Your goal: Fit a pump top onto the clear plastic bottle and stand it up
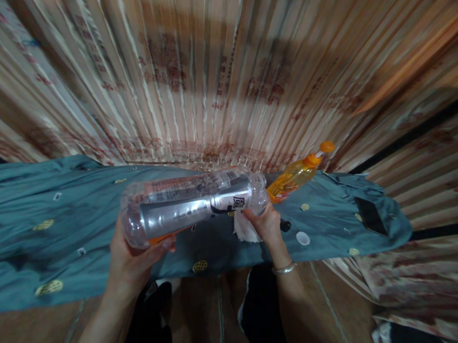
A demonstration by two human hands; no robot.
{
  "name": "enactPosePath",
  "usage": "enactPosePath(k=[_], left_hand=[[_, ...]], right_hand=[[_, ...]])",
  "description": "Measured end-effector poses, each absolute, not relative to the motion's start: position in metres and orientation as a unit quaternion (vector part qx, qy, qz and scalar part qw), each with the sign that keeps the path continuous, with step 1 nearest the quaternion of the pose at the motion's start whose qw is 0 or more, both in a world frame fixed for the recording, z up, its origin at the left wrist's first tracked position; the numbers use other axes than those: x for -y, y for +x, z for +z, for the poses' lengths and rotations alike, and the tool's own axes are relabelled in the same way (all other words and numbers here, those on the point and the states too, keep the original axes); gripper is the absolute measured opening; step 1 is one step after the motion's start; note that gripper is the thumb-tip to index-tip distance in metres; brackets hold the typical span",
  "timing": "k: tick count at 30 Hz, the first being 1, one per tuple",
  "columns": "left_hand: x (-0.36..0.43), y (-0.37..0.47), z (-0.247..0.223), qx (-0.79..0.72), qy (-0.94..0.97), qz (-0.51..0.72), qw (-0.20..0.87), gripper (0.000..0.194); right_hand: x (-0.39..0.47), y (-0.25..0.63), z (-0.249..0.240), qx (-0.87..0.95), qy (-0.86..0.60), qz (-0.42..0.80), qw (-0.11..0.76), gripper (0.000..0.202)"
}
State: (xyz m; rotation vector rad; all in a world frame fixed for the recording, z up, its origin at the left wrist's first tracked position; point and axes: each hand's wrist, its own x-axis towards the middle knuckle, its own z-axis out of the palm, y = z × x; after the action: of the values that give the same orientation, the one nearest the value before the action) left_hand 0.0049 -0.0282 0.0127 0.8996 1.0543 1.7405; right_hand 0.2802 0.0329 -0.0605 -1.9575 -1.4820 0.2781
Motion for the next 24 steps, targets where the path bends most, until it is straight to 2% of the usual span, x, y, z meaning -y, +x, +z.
enactPosePath(k=[24], left_hand=[[0.0292, 0.0002, 0.0101, -0.428, 0.37, 0.694, 0.446, 0.08]], right_hand=[[-0.0343, 0.2813, -0.0641, 0.561, -0.756, 0.093, 0.325, 0.065]])
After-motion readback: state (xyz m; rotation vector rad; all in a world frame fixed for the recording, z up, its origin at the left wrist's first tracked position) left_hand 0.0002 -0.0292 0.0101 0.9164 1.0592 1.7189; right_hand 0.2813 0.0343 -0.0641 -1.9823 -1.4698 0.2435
